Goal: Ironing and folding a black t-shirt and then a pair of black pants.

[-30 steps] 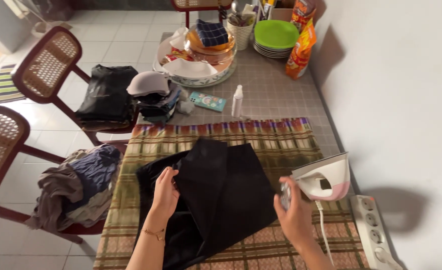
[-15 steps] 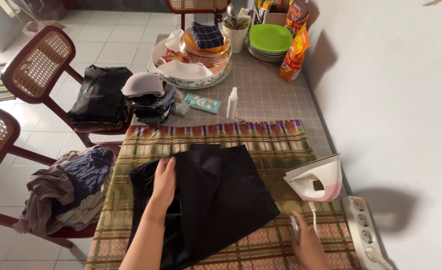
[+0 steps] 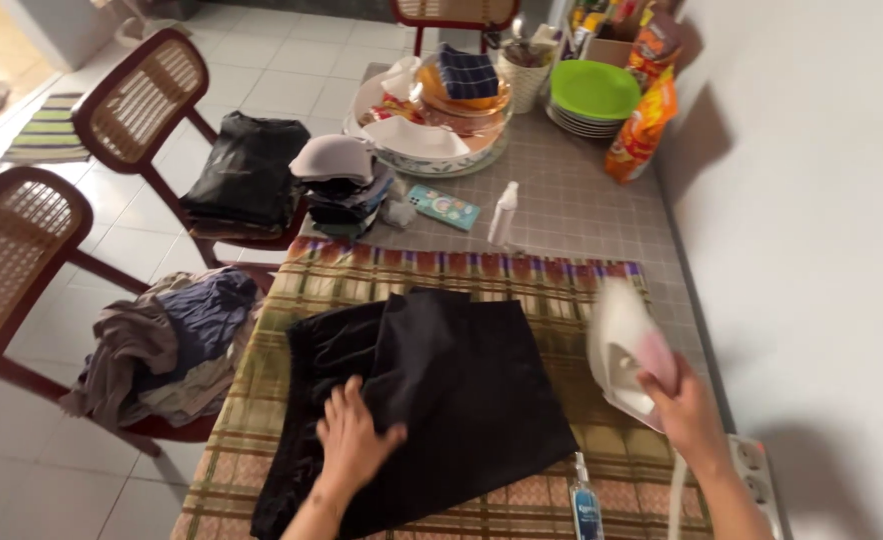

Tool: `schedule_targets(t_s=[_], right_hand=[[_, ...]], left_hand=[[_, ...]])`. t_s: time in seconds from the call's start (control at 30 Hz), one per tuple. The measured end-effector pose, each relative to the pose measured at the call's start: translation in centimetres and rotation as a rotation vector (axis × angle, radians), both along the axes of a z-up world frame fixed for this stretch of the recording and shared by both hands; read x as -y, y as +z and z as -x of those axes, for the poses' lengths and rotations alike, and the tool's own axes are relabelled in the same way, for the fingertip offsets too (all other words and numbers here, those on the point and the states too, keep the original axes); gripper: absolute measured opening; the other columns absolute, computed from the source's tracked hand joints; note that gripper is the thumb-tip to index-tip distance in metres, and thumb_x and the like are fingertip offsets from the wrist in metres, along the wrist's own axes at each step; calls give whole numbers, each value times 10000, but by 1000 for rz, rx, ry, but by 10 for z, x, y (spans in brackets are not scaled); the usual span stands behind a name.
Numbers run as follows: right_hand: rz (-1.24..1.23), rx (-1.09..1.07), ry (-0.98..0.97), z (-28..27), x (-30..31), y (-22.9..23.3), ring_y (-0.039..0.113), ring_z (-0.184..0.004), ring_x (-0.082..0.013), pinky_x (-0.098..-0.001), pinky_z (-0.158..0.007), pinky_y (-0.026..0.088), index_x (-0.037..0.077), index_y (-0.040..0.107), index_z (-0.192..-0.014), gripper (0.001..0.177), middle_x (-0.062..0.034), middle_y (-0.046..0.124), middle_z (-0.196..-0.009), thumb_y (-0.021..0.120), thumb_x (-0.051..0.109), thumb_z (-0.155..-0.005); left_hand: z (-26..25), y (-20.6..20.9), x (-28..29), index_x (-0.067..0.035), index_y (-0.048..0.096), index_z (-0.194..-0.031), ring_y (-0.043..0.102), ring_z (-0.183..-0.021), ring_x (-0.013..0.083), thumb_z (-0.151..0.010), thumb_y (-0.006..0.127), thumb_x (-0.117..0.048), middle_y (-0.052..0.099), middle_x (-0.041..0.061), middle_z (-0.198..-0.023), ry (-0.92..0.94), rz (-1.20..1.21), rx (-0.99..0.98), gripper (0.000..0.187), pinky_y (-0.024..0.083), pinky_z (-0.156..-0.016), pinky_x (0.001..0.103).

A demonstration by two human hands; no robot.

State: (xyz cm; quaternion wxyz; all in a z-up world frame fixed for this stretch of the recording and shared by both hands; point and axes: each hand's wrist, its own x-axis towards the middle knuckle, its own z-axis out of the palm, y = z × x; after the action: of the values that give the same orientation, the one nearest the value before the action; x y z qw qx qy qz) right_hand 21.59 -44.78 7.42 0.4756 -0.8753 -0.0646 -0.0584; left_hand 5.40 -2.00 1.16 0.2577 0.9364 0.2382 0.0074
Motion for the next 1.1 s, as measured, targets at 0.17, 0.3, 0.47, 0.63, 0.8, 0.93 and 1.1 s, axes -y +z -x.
schedule_targets(t_s=[0.17,0.3,0.47,0.63,0.8,0.93,1.1], right_hand=[[403,50,423,4,-104,58,771,-631,-199,-349,-605,597,164,775,-1123,469,-67,809,-791,753,463,-763],[663,272,947,18,-163,39,712,-515,-282,-422,-517,566,145,776,-817,555,-114,720,-621,796,681,-673],[676,373,1075,35,-199,-21,697,-508,-283,-417,-519,570,94,693,-718,603,-121,663,-548,762,691,-765],[720,308,920,10,-204,-10,698,-479,-273,-418,-499,559,105,702,-725,577,-106,658,-524,742,680,-742],[745,378,988,12,-204,-10,680,-487,-299,-424,-474,538,106,685,-679,552,-120,649,-497,787,649,-690],[732,388,1127,37,-218,-14,683,-511,-290,-422,-492,537,94,660,-654,546,-104,657,-529,795,620,-709],[700,321,1079,78,-243,-12,700,-557,-313,-436,-551,559,75,668,-689,561,-138,666,-552,803,619,-705]], left_hand=[[31,0,4,-118,364,-1435,480,-1300,268,-756,872,-282,568,81,-1320,37,93,-79,863,307,-1092,529],[19,7,-21,-138,517,-1331,657,-1083,249,-853,785,-144,688,63,-1107,151,235,52,548,400,-1027,462],[8,9,-39,-85,530,-1286,683,-940,309,-833,781,-78,691,118,-993,166,350,301,517,545,-818,428],[30,26,-42,-116,513,-1374,711,-895,314,-903,686,-156,686,90,-1044,198,456,203,503,564,-841,418],[96,47,-43,-125,454,-1464,350,-1370,489,-583,1012,-437,379,275,-1429,-67,-51,-108,1089,286,-1031,619],[133,18,-56,-132,466,-1418,394,-1306,462,-645,942,-208,405,242,-1398,59,-26,-188,912,344,-990,588],[148,-30,-85,-134,555,-1199,617,-1119,325,-897,663,-58,585,86,-1183,264,390,-176,329,506,-881,478]])
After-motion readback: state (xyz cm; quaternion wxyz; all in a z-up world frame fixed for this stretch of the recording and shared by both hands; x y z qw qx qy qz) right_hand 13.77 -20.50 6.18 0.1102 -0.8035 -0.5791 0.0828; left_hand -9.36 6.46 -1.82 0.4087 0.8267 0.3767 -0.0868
